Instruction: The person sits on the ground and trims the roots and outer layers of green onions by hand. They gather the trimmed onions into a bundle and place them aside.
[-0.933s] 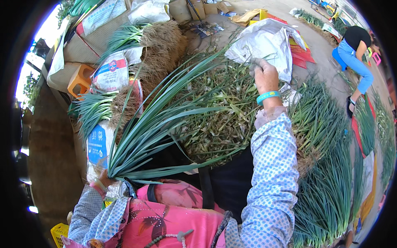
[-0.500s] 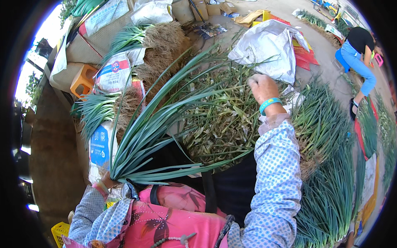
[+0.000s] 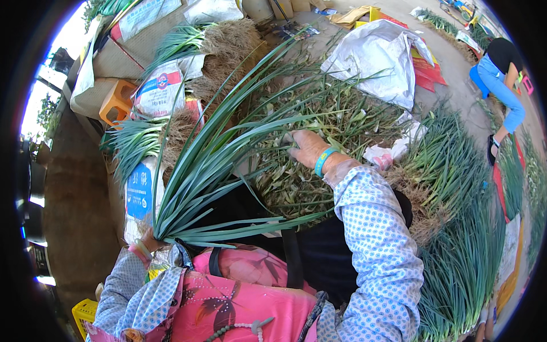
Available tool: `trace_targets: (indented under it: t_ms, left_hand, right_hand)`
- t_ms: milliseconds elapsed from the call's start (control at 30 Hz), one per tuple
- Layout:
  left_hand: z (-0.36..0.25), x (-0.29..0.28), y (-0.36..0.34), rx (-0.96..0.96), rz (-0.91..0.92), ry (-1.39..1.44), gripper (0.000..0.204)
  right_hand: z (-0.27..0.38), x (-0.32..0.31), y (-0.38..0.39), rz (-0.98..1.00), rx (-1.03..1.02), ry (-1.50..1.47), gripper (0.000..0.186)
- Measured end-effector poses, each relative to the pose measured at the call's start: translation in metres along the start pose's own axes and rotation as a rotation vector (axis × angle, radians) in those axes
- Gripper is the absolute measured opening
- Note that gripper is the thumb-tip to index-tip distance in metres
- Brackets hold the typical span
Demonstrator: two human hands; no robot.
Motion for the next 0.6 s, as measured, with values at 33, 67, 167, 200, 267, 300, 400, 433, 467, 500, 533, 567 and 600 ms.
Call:
trace_targets:
  t_ms: [33, 67, 167, 200, 267, 300, 400, 433, 467, 500, 533, 567, 600]
  left_hand:
    - [0.002, 0.000, 0.001, -0.011, 0.003, -0.008, 0.048]
    - [0.000, 0.000, -0.001, -0.001, 0.006, -0.051, 0.047]
    - [-0.011, 0.002, -0.002, 0.056, -0.016, -0.120, 0.046]
    - [-0.010, 0.002, -0.001, 0.053, -0.019, -0.153, 0.047]
    - [-0.009, 0.002, -0.002, 0.052, -0.023, -0.219, 0.047]
    - [-0.008, 0.002, -0.002, 0.038, -0.017, -0.158, 0.047]
    - [-0.005, 0.003, -0.001, 0.028, -0.030, -0.046, 0.045]
    - [-0.005, 0.003, 0.000, 0.049, -0.050, -0.058, 0.042]
    - [-0.006, 0.002, 0.000, 0.074, -0.068, -0.069, 0.039]
    - [-0.005, 0.002, 0.000, 0.073, -0.069, -0.058, 0.039]
    - [-0.005, 0.003, 0.000, 0.071, -0.071, -0.048, 0.039]
    - [-0.005, 0.003, 0.001, 0.069, -0.074, -0.037, 0.039]
    - [-0.006, 0.004, 0.000, 0.082, -0.063, -0.042, 0.038]
  right_hand:
    - [0.003, 0.004, 0.000, 0.046, 0.032, 0.000, 0.029]
    - [0.001, 0.007, 0.001, 0.007, 0.010, 0.005, 0.026]
    - [-0.010, 0.016, -0.002, -0.028, 0.031, 0.049, 0.023]
    - [-0.009, 0.018, -0.002, -0.024, 0.022, 0.039, 0.021]
    - [-0.006, 0.016, 0.000, -0.017, 0.009, 0.021, 0.017]
    - [-0.012, 0.015, 0.000, -0.046, 0.025, -0.004, 0.016]
    - [-0.021, 0.011, 0.001, -0.084, 0.085, -0.171, 0.012]
    - [-0.017, 0.009, 0.001, -0.086, 0.066, -0.064, 0.013]
    - [-0.013, 0.005, 0.002, -0.090, 0.050, 0.045, 0.013]
    - [-0.008, 0.001, 0.003, -0.093, 0.033, 0.154, 0.014]
    - [-0.004, -0.002, 0.004, -0.101, 0.027, 0.182, 0.015]
    - [0.007, -0.006, 0.006, -0.108, 0.020, 0.211, 0.015]
    - [0.014, -0.008, 0.007, -0.115, 0.012, 0.239, 0.016]
Point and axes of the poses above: each hand's wrist, its own y-axis away from the middle knuckle, its own x-axis out of the palm, z = x × y, the point moved 6 cm from there along -y, towards the middle knuckle, and after that the axes turned 5 degrees about -x, right-handed, at the moved point
